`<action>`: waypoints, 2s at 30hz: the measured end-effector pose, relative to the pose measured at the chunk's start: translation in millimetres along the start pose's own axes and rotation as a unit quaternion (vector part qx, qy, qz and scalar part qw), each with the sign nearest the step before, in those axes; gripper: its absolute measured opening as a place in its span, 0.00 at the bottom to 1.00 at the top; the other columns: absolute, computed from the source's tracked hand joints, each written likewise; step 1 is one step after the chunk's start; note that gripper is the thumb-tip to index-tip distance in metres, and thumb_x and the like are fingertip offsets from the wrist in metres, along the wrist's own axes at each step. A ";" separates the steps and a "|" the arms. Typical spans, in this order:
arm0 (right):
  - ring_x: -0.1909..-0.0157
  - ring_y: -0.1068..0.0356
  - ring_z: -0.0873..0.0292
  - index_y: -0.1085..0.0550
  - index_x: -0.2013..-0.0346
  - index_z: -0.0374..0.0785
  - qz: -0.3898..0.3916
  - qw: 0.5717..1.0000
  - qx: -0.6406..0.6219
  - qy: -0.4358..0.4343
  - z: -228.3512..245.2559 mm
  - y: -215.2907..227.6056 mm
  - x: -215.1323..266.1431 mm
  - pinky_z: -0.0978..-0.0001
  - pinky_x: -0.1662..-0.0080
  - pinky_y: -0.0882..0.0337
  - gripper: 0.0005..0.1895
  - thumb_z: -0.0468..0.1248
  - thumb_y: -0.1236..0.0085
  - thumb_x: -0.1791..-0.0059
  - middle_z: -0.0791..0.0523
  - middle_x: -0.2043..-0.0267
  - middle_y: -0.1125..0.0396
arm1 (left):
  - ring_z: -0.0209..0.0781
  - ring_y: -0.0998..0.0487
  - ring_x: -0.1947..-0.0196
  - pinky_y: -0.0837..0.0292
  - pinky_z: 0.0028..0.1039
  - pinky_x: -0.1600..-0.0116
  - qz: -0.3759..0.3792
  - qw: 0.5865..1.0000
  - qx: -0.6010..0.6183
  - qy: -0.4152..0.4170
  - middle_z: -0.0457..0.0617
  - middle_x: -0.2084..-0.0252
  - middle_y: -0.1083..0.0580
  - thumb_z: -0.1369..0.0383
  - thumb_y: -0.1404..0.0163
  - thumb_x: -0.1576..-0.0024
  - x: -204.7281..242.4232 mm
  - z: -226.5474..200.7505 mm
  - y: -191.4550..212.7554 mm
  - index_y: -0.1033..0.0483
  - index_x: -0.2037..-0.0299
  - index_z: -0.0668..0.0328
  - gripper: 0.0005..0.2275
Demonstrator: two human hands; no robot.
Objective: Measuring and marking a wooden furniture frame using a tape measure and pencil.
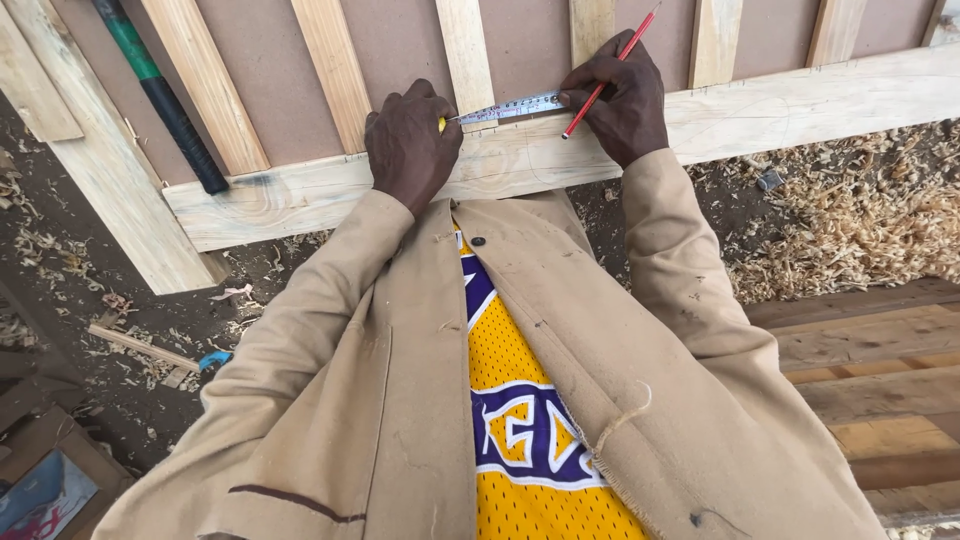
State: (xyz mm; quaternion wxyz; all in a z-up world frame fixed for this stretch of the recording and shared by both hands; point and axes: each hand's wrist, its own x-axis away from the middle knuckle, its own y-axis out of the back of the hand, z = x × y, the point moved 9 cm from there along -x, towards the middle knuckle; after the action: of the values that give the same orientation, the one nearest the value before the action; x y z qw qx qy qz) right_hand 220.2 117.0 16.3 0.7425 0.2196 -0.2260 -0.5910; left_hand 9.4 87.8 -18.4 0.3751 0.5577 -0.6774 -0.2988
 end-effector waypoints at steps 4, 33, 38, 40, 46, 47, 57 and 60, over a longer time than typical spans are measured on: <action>0.67 0.41 0.62 0.24 0.73 0.39 -0.006 1.000 -0.020 0.018 5.5 0.2 -1.3 0.74 0.66 0.39 0.07 0.30 0.35 0.64 0.58 0.67 0.45 | 0.45 0.32 0.76 0.41 0.37 0.70 0.000 1.000 0.019 -0.015 0.40 0.74 0.31 0.66 0.58 0.53 -1.0 -4.8 9.7 0.26 0.79 0.53 0.08; 0.74 0.40 0.64 0.32 0.67 0.40 -0.289 0.929 -0.104 -0.205 -151.4 246.9 102.4 0.76 0.76 0.33 0.06 0.28 0.59 0.53 0.56 0.70 0.38 | 0.50 0.29 0.66 0.40 0.38 0.62 0.306 0.952 -0.023 0.018 0.45 0.71 0.29 0.57 0.62 0.51 -10.6 -104.9 -17.2 0.37 0.69 0.48 0.08; 0.65 0.37 0.60 0.28 0.67 0.38 -0.339 0.932 0.053 -0.118 -179.7 318.7 93.9 0.68 0.65 0.34 0.06 0.27 0.48 0.58 0.55 0.66 0.36 | 0.46 0.30 0.71 0.39 0.34 0.64 0.317 0.946 -0.009 0.064 0.46 0.72 0.27 0.58 0.62 0.50 -22.3 -119.5 -30.9 0.31 0.69 0.49 0.10; 0.68 0.36 0.60 0.28 0.68 0.36 -0.334 0.934 0.016 -0.128 -197.7 333.4 90.9 0.71 0.69 0.31 0.05 0.26 0.48 0.57 0.54 0.68 0.35 | 0.45 0.30 0.71 0.39 0.33 0.64 0.313 0.946 -0.010 0.079 0.46 0.73 0.27 0.58 0.61 0.51 -24.8 -126.1 -35.1 0.31 0.70 0.50 0.10; 0.83 0.38 0.62 0.29 0.68 0.31 -0.291 0.940 -0.109 -0.138 -250.6 350.9 79.3 0.77 0.79 0.35 0.02 0.26 0.49 0.55 0.54 0.77 0.37 | 0.42 0.31 0.72 0.40 0.32 0.67 0.299 0.945 0.013 0.131 0.47 0.73 0.28 0.58 0.59 0.50 -26.0 -146.4 -45.8 0.30 0.70 0.52 0.10; 0.84 0.39 0.62 0.29 0.69 0.32 -0.298 0.935 -0.125 -0.145 -258.3 352.9 79.1 0.77 0.79 0.36 0.02 0.28 0.49 0.56 0.54 0.78 0.38 | 0.41 0.31 0.72 0.40 0.32 0.68 0.296 0.944 0.020 0.143 0.48 0.74 0.28 0.59 0.59 0.50 -25.7 -148.7 -47.2 0.29 0.70 0.52 0.10; 0.82 0.39 0.66 0.30 0.67 0.37 -0.484 0.813 -0.264 -0.188 -306.5 352.1 112.6 0.78 0.83 0.42 0.03 0.32 0.49 0.54 0.54 0.78 0.37 | 0.34 0.34 0.76 0.42 0.26 0.68 0.284 0.947 0.117 0.096 0.44 0.78 0.30 0.61 0.57 0.49 -43.4 -210.9 -83.3 0.31 0.73 0.56 0.09; 0.83 0.40 0.66 0.30 0.68 0.36 -0.530 0.782 -0.294 -0.143 -310.7 359.0 118.0 0.79 0.83 0.43 0.03 0.32 0.51 0.54 0.53 0.78 0.35 | 0.40 0.32 0.74 0.42 0.32 0.69 0.276 0.958 0.039 0.069 0.44 0.77 0.30 0.57 0.60 0.51 -60.5 -235.7 -104.4 0.32 0.73 0.51 0.10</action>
State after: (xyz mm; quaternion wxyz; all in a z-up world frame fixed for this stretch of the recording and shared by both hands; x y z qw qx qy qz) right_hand 708.1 93.5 -10.7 0.2994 -0.0112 0.0068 -0.9540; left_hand 269.0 129.5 12.3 0.4670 0.3821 -0.7887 -0.1177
